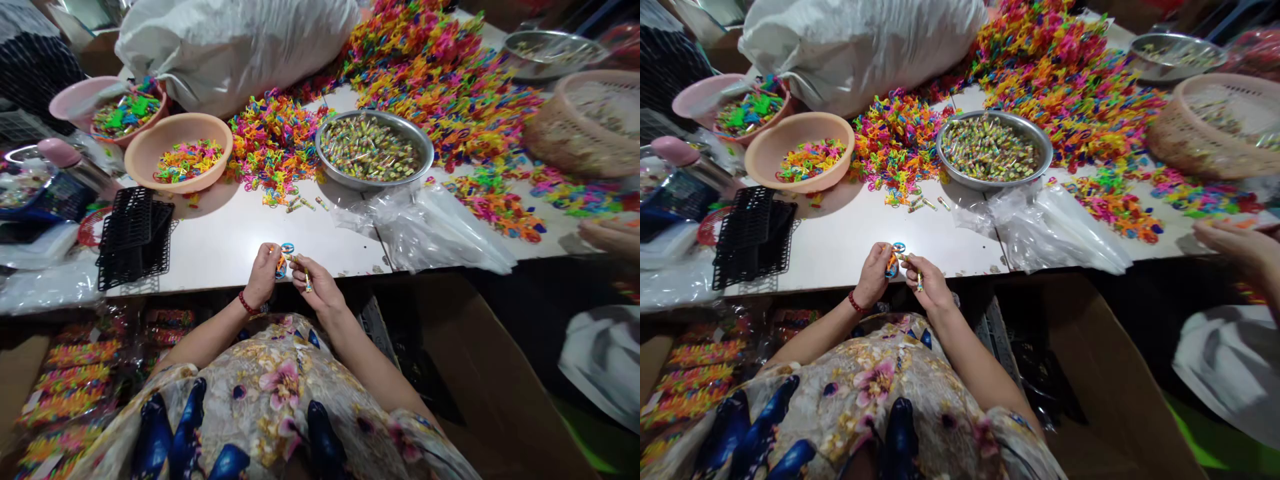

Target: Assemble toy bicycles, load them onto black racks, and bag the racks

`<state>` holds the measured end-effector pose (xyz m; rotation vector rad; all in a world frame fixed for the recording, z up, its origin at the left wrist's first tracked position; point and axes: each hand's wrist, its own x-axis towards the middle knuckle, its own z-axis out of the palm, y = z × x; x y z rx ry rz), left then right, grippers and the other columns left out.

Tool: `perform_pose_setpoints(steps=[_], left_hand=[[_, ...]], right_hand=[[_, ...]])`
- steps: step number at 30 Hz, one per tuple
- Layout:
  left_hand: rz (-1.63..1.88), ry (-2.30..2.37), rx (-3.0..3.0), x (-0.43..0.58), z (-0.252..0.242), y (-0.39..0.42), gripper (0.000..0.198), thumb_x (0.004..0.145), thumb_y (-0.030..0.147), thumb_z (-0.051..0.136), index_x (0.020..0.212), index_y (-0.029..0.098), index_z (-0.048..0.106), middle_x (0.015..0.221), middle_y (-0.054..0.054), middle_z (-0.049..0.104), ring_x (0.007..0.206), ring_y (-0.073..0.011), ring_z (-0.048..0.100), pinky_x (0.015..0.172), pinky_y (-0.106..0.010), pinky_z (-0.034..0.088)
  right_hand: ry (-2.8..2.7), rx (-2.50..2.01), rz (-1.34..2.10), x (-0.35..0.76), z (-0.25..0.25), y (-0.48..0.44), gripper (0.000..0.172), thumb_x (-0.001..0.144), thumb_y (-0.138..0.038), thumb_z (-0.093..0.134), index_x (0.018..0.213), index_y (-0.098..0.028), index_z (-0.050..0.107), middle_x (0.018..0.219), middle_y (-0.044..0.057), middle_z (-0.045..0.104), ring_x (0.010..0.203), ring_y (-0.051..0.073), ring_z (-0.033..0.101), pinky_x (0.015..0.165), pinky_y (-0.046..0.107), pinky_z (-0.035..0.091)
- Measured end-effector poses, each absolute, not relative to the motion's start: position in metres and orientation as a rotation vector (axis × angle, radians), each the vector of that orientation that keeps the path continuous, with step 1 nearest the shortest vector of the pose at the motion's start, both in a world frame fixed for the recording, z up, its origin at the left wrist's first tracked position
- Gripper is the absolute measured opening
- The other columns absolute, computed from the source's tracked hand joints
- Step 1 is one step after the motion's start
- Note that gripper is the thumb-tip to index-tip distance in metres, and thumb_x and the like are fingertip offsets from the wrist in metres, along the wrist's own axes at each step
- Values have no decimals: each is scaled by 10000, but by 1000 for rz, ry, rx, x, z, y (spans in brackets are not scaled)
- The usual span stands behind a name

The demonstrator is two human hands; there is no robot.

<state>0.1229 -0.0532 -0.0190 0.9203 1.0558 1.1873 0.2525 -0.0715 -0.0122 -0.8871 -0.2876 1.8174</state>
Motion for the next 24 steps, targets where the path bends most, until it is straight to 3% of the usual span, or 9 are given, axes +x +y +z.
perform_pose_setpoints(steps=[10, 20, 24], left_hand=[[1156, 1132, 1115, 117, -21, -54, 383, 911, 580, 557, 944, 204, 492, 718, 50, 517, 591, -77, 454, 553, -200, 381], [930, 1065, 873, 113, -14, -41, 459, 816, 626, 646, 838, 199, 478, 606, 62, 478, 465, -67, 390, 434, -192, 287], [972, 1118, 1037, 110, -15, -36, 466, 834, 638, 621, 819, 190, 495, 617, 48, 482, 506, -78, 410, 472, -209, 316]], right_hand=[[-388, -871, 1804, 251, -12, -71, 245, 650, -307, 839, 718, -167, 650, 680, -12, 656, 486, 31, 390, 424, 167, 250], [-782, -1030, 1675, 261, -16, -64, 304, 664, -398, 842, 829, -176, 718, 636, -31, 633, 445, 30, 302, 455, 223, 165], [-832, -1055, 1670, 261, -18, -63, 315, 680, -424, 833, 831, -178, 706, 608, -44, 596, 453, 37, 302, 467, 227, 178]])
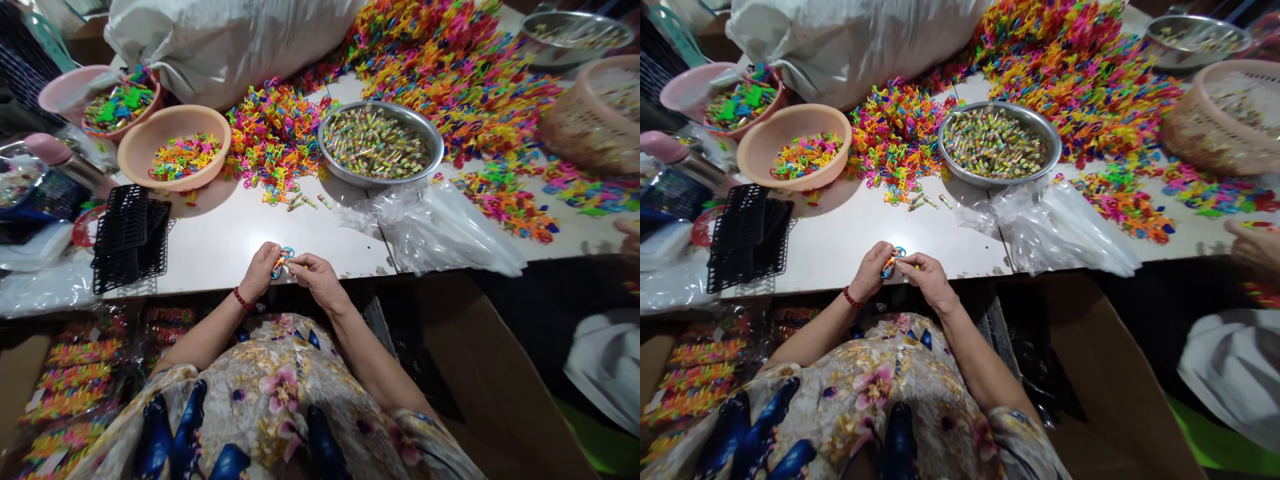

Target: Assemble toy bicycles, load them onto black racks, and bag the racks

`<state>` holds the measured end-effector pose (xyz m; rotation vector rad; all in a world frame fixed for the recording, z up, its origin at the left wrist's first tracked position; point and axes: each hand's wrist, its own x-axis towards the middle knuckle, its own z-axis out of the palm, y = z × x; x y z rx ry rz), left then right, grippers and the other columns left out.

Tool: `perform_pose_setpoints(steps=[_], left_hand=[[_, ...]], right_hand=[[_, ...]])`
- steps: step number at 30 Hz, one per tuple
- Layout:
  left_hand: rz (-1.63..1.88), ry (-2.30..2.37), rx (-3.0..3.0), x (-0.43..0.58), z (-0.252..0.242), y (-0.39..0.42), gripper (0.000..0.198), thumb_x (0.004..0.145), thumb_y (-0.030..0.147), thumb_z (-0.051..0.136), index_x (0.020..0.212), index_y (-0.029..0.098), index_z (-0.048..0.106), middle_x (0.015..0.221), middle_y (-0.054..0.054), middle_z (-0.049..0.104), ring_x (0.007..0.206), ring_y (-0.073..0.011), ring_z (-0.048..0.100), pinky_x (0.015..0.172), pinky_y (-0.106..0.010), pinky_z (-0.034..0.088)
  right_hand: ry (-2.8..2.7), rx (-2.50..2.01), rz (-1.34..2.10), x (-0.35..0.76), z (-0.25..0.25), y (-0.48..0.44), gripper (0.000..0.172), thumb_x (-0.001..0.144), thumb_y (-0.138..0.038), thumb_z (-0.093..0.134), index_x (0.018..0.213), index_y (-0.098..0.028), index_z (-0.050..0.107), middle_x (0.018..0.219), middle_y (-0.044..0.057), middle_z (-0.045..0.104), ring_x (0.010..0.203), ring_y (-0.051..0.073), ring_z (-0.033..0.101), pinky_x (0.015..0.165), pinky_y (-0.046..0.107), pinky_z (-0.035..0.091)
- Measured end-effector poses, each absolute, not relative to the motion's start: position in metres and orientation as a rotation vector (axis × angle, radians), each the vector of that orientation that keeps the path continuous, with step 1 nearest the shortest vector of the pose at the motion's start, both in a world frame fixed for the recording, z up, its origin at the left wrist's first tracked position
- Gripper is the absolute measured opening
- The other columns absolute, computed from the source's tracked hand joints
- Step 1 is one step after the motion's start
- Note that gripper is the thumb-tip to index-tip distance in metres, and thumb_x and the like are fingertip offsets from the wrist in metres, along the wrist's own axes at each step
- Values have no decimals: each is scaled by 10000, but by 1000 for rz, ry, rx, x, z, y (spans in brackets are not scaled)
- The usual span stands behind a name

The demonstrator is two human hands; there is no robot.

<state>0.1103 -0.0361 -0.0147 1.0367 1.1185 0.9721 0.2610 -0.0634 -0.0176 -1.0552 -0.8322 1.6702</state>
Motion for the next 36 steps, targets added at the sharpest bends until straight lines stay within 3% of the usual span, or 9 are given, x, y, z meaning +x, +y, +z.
perform_pose_setpoints(steps=[6, 13, 23, 26, 29, 31, 33, 36], left_hand=[[954, 1169, 1280, 114, -19, -24, 454, 874, 626, 569, 801, 181, 519, 654, 37, 474, 580, -96, 416, 535, -228, 343], [895, 1156, 1277, 130, -19, -22, 460, 877, 647, 534, 817, 192, 498, 643, 47, 459, 560, -98, 406, 532, -237, 337], [853, 1039, 1324, 131, -35, -6, 417, 877, 591, 559, 783, 188, 510, 678, 37, 456, 626, -109, 405, 594, -238, 351], [838, 1167, 1474, 131, -38, 14, 332, 962, 480, 444, 827, 193, 543, 724, 7, 518, 666, -133, 477, 643, -255, 396], [960, 1455, 1611, 126, -38, 54, 188, 972, 329, 431, 918, 197, 553, 810, -30, 564, 773, -176, 535, 758, -304, 439], [1088, 1576, 1750, 120, -38, 88, 77, 884, 195, 544, 960, 190, 553, 929, -71, 574, 926, -215, 537, 891, -352, 427], [1095, 1578, 1902, 114, -41, 118, 208, 758, 78, 631, 922, 184, 560, 1030, -111, 561, 1069, -258, 489, 999, -393, 372], [1007, 1553, 1892, 105, -47, 145, 214, 704, 33, 642, 745, 195, 510, 952, -106, 538, 1061, -267, 470, 1003, -417, 364]], right_hand=[[-878, -1093, 1658, 264, -21, -66, 355, 743, -482, 770, 912, -186, 674, 621, -58, 535, 487, 58, 336, 475, 219, 211], [-1484, -1353, 1040, 275, -28, -66, 314, 933, -468, 562, 942, -184, 695, 814, 18, 681, 711, 142, 583, 682, 269, 432], [-1885, -1497, 657, 272, -24, -63, 350, 1017, -382, 414, 795, -199, 614, 729, 54, 635, 657, 160, 559, 652, 269, 393], [-1842, -1569, 724, 278, -35, -54, 317, 1014, -415, 422, 922, -208, 644, 795, 59, 663, 693, 176, 594, 668, 275, 428], [-1769, -1638, 639, 290, -50, -39, 336, 998, -432, 452, 1163, -203, 635, 997, 100, 686, 845, 222, 636, 767, 323, 497], [-1750, -1705, 491, 299, -59, -31, 399, 993, -368, 433, 1303, -164, 579, 1099, 154, 653, 944, 267, 629, 833, 383, 522], [-1752, -1727, 398, 307, -65, -25, 448, 969, -240, 380, 1372, -110, 524, 1134, 199, 619, 1017, 297, 613, 887, 426, 527], [-1703, -1672, 406, 313, -64, -25, 528, 905, -123, 349, 1420, -89, 461, 1189, 214, 593, 1103, 298, 599, 963, 445, 513]])
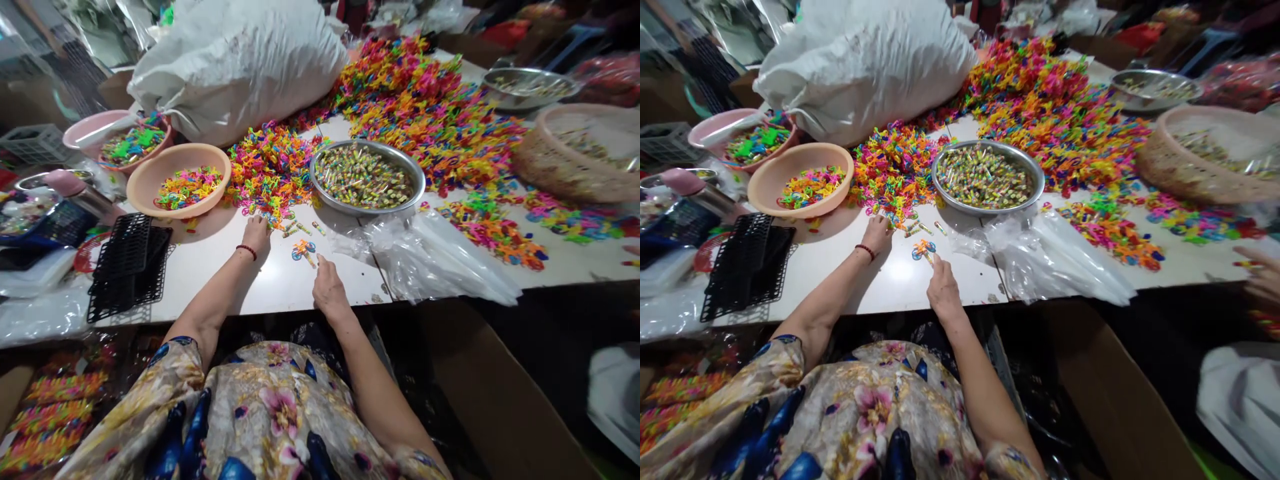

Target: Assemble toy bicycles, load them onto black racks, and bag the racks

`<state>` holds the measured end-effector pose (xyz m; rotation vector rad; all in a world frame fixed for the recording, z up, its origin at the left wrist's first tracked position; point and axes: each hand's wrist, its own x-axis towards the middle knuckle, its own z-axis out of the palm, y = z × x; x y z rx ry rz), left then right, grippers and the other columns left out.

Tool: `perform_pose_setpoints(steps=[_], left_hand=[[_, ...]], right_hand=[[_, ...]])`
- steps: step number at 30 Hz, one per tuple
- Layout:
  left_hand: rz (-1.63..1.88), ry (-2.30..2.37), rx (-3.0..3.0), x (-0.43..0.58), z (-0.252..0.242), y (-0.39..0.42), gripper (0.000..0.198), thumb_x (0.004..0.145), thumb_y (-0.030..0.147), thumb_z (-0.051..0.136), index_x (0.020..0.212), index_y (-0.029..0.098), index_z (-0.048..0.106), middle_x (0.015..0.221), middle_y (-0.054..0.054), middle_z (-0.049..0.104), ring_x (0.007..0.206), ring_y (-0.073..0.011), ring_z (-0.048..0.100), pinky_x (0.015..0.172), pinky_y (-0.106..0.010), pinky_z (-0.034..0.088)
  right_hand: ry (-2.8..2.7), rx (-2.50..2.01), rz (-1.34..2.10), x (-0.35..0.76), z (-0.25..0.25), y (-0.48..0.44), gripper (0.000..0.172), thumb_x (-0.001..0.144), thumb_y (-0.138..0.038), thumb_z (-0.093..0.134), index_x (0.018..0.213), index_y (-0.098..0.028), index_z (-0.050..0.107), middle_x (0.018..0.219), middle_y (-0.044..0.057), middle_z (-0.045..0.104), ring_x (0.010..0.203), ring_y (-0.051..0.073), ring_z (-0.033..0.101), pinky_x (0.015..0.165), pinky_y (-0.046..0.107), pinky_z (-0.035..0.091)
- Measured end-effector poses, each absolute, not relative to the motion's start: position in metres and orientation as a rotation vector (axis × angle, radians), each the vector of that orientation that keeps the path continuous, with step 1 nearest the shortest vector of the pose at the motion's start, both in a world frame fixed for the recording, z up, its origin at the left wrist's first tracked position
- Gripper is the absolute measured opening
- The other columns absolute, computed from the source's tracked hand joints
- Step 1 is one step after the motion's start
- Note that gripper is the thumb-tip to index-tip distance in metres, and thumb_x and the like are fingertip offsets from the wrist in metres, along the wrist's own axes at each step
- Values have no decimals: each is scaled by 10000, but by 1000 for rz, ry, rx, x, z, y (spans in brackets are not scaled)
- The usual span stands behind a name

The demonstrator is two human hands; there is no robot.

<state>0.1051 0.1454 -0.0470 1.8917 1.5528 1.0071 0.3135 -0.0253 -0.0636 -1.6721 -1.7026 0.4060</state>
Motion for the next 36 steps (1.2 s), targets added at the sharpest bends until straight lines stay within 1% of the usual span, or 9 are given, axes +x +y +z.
perform_pose_setpoints(steps=[5, 9, 11, 14, 19, 27, 30, 33, 36], left_hand=[[1213, 1581, 1514, 88, -51, 137, 174, 804, 128, 572, 696, 198, 455, 817, -42, 500, 909, -187, 514, 906, -368, 450], [1320, 1252, 817, 70, -39, 105, 140, 802, 262, 598, 764, 189, 485, 823, -21, 580, 813, -142, 611, 774, -321, 539], [1293, 1069, 622, 61, -31, 87, 139, 769, 262, 625, 788, 182, 513, 834, -28, 629, 824, -148, 659, 741, -300, 560], [1223, 938, 490, 49, -20, 62, 155, 743, 226, 654, 861, 166, 574, 820, -38, 668, 799, -153, 693, 635, -232, 555], [1188, 935, 470, 44, -17, 31, 160, 778, 233, 681, 906, 166, 613, 833, -46, 682, 763, -162, 692, 512, -201, 534], [1135, 1041, 236, 59, -19, 8, 91, 814, 138, 631, 900, 157, 651, 665, 15, 641, 502, -84, 593, 432, -162, 501], [1088, 1060, 198, 63, -31, 16, 107, 835, 209, 591, 909, 209, 668, 785, 4, 714, 578, -122, 665, 502, -229, 592], [1014, 1094, 232, 68, -37, 18, 79, 812, 300, 599, 834, 266, 666, 824, 19, 746, 648, -176, 705, 549, -316, 647], [935, 1109, 299, 72, -37, 8, 151, 700, 210, 707, 834, 276, 679, 787, 51, 735, 613, -136, 691, 539, -215, 626]], right_hand=[[-1367, -1586, 752, 314, -50, -38, 488, 905, -258, 462, 1384, -163, 457, 1169, 149, 633, 801, 197, 655, 721, 371, 571], [-1105, -1414, 1154, 304, -42, -39, 321, 826, -426, 605, 1014, -167, 638, 907, 67, 666, 633, 122, 575, 524, 241, 463], [-1038, -1317, 1342, 295, -39, -37, 375, 827, -504, 599, 996, -173, 647, 846, 35, 661, 525, 78, 473, 463, 216, 389], [-1032, -1311, 1387, 281, -37, -37, 420, 823, -489, 611, 1125, -197, 610, 873, 7, 653, 506, 60, 418, 466, 206, 368], [-1086, -1273, 1430, 269, -48, -33, 375, 792, -385, 593, 1131, -233, 548, 1086, 32, 629, 671, 96, 556, 563, 229, 457], [-1249, -1396, 1176, 258, -63, -44, 279, 812, -221, 551, 1075, -269, 629, 1047, 64, 695, 640, 160, 618, 545, 316, 464], [-1246, -1410, 1077, 254, -70, -45, 375, 781, -168, 575, 1113, -301, 684, 982, 52, 725, 476, 148, 593, 460, 331, 430], [-1319, -1506, 737, 255, -78, -41, 341, 750, -128, 591, 987, -312, 753, 885, 58, 727, 542, 189, 639, 516, 369, 466], [-1455, -1551, 476, 258, -78, -35, 410, 738, -69, 541, 998, -296, 762, 725, 39, 710, 503, 197, 641, 522, 371, 490]])
